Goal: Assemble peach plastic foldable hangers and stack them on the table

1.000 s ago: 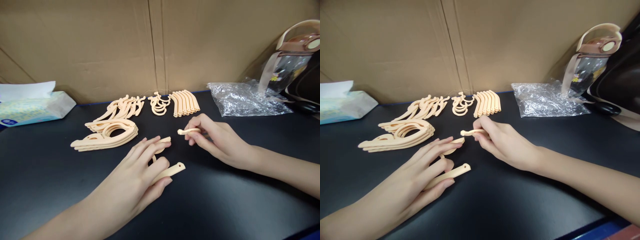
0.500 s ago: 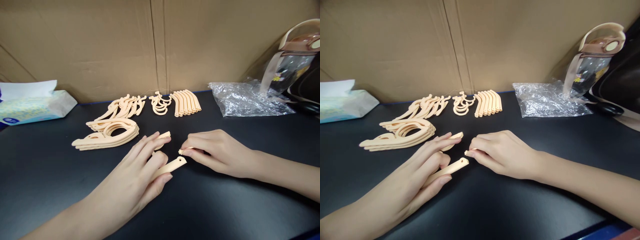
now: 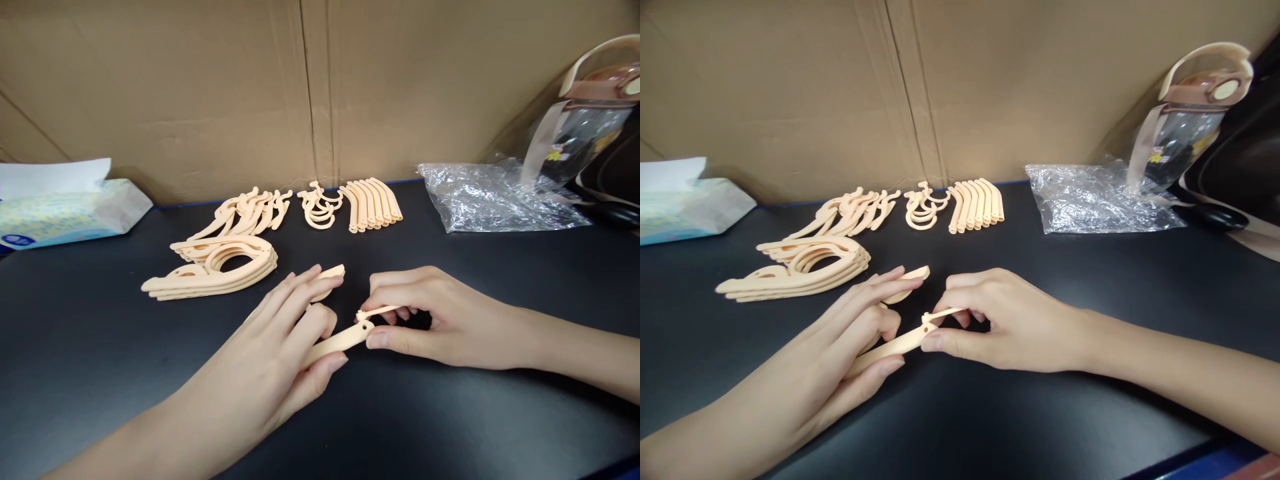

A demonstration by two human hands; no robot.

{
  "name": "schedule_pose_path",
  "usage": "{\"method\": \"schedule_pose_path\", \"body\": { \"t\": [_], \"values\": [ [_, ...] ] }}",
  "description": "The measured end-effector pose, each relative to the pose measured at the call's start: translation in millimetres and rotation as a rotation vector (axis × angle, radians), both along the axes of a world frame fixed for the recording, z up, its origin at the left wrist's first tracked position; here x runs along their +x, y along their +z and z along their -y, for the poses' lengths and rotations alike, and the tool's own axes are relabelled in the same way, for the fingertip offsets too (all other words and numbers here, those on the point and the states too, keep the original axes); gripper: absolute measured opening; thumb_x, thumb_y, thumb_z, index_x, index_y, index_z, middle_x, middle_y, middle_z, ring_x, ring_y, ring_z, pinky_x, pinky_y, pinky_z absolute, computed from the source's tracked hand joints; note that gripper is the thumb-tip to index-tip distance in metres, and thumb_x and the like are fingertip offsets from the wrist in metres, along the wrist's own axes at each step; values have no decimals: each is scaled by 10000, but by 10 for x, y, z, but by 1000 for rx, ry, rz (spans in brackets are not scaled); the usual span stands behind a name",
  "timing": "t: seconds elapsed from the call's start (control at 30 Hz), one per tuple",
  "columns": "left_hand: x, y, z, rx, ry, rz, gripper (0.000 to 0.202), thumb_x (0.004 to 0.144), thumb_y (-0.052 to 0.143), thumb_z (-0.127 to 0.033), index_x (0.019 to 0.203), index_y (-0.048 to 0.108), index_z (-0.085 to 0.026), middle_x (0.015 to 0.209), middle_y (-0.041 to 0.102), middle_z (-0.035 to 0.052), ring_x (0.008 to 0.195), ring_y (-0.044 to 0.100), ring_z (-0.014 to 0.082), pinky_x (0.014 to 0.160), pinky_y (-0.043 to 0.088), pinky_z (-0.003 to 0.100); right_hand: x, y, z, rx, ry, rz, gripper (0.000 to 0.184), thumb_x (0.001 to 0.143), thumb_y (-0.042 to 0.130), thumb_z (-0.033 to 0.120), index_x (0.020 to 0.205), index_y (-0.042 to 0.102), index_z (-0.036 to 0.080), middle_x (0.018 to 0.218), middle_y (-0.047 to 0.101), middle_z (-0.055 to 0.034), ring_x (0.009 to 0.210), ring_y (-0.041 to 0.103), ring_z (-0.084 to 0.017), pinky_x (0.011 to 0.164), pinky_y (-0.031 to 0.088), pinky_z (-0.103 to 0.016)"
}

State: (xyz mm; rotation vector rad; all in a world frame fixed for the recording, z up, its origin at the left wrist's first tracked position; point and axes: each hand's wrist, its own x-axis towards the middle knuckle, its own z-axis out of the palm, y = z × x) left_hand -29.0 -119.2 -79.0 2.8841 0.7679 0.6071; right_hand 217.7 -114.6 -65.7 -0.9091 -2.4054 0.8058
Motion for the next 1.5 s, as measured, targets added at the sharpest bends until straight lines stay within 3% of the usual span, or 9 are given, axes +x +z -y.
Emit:
{"method": "schedule_pose_path", "body": {
  "t": [0.17, 0.4, 0.67, 1.07, 1.23, 1.5],
  "values": [
    [-4, 27, 2, -10, 12, -18, 119, 1028, 417, -183, 985, 525, -206, 1429, 531, 120, 1459, 360, 205, 1234, 294, 397, -1, 5, 6, -13, 5, 68, 281, 1016, 526, 355, 794, 543, 184, 696, 524, 54, 594, 485, -82, 574, 351, -213],
    [-28, -28, -1, -8, 25, -25, 200, 1045, 379, -217, 899, 516, -211, 1522, 409, 104, 1499, 277, 245, 1175, 399, 421, 28, -28, 14, 39, 20, 159, 291, 1049, 445, 381, 813, 458, 211, 691, 500, 52, 568, 459, -100, 552, 311, -230],
    [2, 40, 21, -16, 34, -50, 187, 1041, 388, -202, 892, 500, -216, 1441, 505, 133, 1478, 327, 237, 1212, 337, 441, 5, 4, 18, 26, 14, 154, 306, 1057, 412, 380, 794, 403, 222, 672, 484, 56, 544, 436, -99, 535, 306, -233],
    [-26, -17, 2, -47, -6, -2, 192, 1042, 391, -221, 891, 508, -212, 1497, 435, 126, 1475, 335, 232, 1204, 345, 402, -17, -62, 55, 510, 17, 275, 442, 1097, 221, 381, 793, 488, 202, 638, 536, 24, 488, 433, -116, 476, 291, -249],
    [-20, -19, 13, -27, -9, -13, 194, 1046, 376, -215, 917, 521, -210, 1477, 456, 135, 1470, 339, 228, 1207, 339, 435, -19, -67, 69, 695, 9, 322, 515, 1103, 183, 354, 757, 526, 186, 625, 546, 19, 482, 446, -112, 484, 311, -259],
    [-12, 7, 44, -67, 19, 8, 141, 1007, 449, -174, 908, 540, -213, 1483, 480, 106, 1440, 394, 247, 1190, 370, 428, -24, 1, 82, 929, 40, 416, 464, 1086, 286, 294, 718, 548, 188, 598, 504, 9, 515, 427, -141, 521, 315, -285]
  ]
}}
